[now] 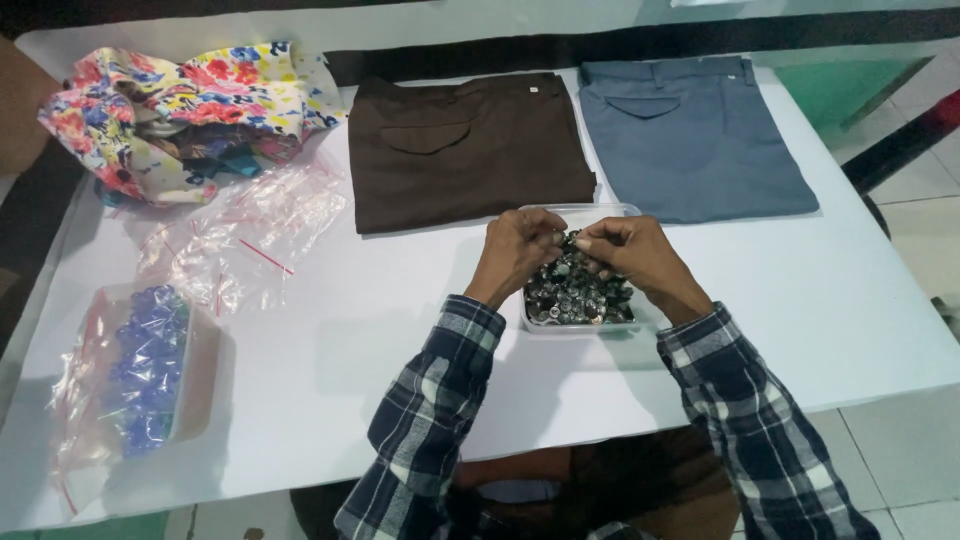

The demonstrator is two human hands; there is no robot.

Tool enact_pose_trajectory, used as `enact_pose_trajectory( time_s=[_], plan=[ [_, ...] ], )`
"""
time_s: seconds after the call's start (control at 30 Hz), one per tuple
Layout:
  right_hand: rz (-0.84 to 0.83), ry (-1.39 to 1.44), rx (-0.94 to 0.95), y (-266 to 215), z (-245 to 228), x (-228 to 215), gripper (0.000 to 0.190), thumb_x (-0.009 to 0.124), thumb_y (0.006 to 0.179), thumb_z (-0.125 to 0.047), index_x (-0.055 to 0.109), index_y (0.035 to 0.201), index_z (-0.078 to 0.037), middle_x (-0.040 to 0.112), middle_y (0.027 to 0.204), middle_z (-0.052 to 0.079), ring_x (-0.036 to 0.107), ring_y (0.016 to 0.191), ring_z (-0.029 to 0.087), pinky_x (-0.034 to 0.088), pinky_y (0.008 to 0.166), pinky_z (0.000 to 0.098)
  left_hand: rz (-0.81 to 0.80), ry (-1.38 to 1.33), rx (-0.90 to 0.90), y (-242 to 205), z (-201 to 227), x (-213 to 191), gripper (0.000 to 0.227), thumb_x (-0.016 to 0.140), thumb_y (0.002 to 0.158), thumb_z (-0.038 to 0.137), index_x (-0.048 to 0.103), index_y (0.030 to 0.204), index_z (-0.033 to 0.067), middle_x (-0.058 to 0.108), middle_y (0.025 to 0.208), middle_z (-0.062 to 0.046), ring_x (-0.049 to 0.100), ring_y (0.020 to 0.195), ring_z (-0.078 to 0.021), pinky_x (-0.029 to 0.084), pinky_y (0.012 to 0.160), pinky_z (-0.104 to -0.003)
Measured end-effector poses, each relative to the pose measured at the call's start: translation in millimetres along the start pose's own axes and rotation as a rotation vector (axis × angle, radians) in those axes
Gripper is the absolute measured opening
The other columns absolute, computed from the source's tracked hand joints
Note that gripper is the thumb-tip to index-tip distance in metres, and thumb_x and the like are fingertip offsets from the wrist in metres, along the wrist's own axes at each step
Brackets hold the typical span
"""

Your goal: Sorting small black buttons from a plastic container onto a white table surface.

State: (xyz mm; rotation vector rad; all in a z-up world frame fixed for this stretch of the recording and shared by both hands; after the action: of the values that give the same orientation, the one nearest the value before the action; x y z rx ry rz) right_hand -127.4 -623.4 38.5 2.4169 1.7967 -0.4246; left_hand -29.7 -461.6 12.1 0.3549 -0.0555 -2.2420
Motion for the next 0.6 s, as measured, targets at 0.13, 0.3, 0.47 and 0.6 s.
enact_pose_trajectory(
  time_s=[0.13,0.3,0.47,0.6],
  plan=[
    [-0.008,0.117,0.012,0.2,4.1,-2.7,0.022,0.075,0.089,-0.01,0.073,0.105,0.004,0.074,0.084,0.015,0.071,0.071,0.015,0.06,0.058,0.0204,-0.059,-0.056,-0.045,-0.1,6.6,-0.7,0.024,0.062,0.09,0.004,0.075,0.109,0.0094,0.077,0.091,-0.016,0.076,0.083,-0.0214,0.062,0.077,-0.03],
    [0.009,0.15,0.037,-3.7,-4.7,-2.3,0.022,0.075,0.089,-0.006,0.073,0.106,0.007,0.073,0.085,0.019,0.072,0.07,0.018,0.061,0.057,0.0218,-0.132,-0.152,-0.087,-2.4,9.3,1.7,0.025,0.065,0.089,0.001,0.074,0.112,0.0035,0.076,0.094,-0.021,0.075,0.087,-0.0232,0.064,0.078,-0.029],
    [-0.003,0.164,0.054,-1.9,-4.6,-0.4,0.022,0.074,0.09,-0.008,0.073,0.107,0.007,0.074,0.087,0.019,0.072,0.072,0.017,0.062,0.06,0.0222,-0.116,-0.157,-0.109,-2.0,12.2,0.9,0.025,0.07,0.086,0.001,0.075,0.111,0.0028,0.076,0.095,-0.021,0.076,0.087,-0.0236,0.065,0.077,-0.028],
    [-0.017,0.161,0.095,-7.7,-10.9,0.3,0.026,0.07,0.093,-0.009,0.071,0.113,0.008,0.074,0.089,0.017,0.073,0.072,0.015,0.062,0.061,0.019,-0.129,-0.179,-0.117,-3.0,12.0,-1.5,0.025,0.069,0.087,0.0,0.073,0.112,0.0002,0.076,0.096,-0.023,0.075,0.088,-0.0254,0.065,0.078,-0.03]
  ],
)
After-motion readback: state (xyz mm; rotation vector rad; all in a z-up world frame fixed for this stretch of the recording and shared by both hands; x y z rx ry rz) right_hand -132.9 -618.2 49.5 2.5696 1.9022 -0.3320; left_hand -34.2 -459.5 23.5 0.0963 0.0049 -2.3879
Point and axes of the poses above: each hand's wrist, its own y-axis towards the middle knuckle, its own x-axis out of the palm, z = x × y, the point moved 2 cm from there along y, towards the middle knuckle
